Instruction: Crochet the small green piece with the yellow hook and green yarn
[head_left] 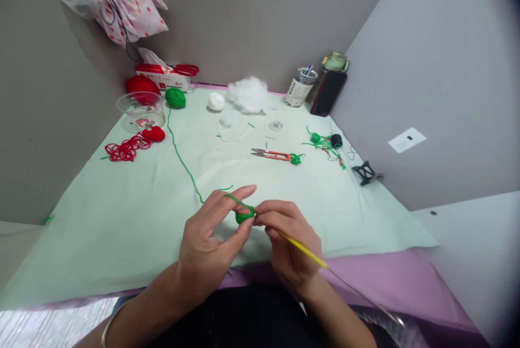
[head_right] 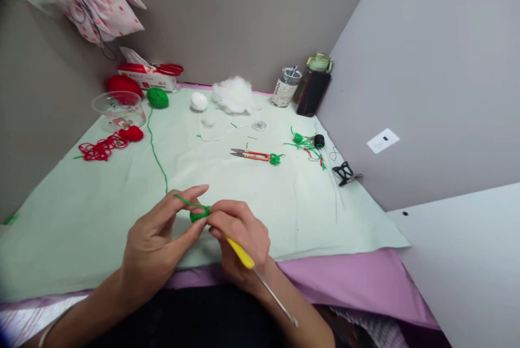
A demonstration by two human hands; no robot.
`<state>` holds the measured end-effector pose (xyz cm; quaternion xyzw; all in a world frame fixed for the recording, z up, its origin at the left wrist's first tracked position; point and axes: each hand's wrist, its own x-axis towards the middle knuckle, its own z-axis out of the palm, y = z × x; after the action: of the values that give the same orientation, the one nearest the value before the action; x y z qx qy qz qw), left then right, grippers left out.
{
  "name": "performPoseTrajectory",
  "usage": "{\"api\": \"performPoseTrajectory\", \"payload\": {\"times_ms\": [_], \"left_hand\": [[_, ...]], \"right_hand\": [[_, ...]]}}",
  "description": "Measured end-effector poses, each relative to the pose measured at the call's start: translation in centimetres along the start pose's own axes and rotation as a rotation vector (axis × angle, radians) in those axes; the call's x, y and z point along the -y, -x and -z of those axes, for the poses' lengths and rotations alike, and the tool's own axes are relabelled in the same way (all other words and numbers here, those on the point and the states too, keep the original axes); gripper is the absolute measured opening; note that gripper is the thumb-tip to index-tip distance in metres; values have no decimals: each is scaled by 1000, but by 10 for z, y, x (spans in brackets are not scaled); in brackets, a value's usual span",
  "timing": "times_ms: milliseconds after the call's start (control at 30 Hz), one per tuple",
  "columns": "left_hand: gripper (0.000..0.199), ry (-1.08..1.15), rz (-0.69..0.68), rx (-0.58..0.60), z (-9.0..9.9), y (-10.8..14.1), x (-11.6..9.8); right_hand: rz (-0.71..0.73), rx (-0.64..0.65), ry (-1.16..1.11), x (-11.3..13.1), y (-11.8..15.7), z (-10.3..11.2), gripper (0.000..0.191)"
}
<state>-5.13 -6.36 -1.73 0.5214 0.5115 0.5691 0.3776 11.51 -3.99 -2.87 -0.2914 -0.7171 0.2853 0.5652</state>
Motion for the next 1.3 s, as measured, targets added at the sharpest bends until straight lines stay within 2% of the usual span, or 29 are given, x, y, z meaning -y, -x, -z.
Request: {"api": "performPoseTrajectory", "payload": {"times_ms": [133,267,367,433,500,600,700,800,900,1000,1067,1133,1200,1300], "left_hand": [[28,89,92,-25,-1,1,0],[34,167,178,-38,-1,-4,-4],[40,254,217,-43,-3,-6,-7],[47,381,279,6,-4,-8,-6],[54,557,419,102,-3,-9,-6],[53,745,616,182,2,-14,-7],[48,718,583,136,5,-17,-9],[44,650,505,140,3,-16,-9],[41,599,452,146,-1,-13,-5],[41,567,406,106,-3,-11,-2],[43,622,463,127,-2,-12,0],[46,724,572,187,0,-15,1],[46,798,650,216,2,-18,0],[39,781,624,159,5,-21,-1]], "right_hand": [[-8,-94,-21,-2,6,-8,31],[-60,-189,-110,-4,9,-12,29],[-93,-189,-90,-7,13,-11,27],[-134,-170,4,-8,16,-9,24],[-152,-122,91,-8,15,-6,25],[-101,-125,50,-6,7,-3,24],[-149,-217,-187,-3,-6,-5,24],[-182,-165,-303,-1,-14,-10,19],[-124,-124,-190,-2,-14,-13,19],[0,-94,33,-5,-5,-13,30],[143,-63,210,-7,0,-12,39],[199,-51,272,-7,2,-9,41],[91,-97,160,-6,-1,-5,34],[-159,-194,-173,-4,-9,-4,24]]}}
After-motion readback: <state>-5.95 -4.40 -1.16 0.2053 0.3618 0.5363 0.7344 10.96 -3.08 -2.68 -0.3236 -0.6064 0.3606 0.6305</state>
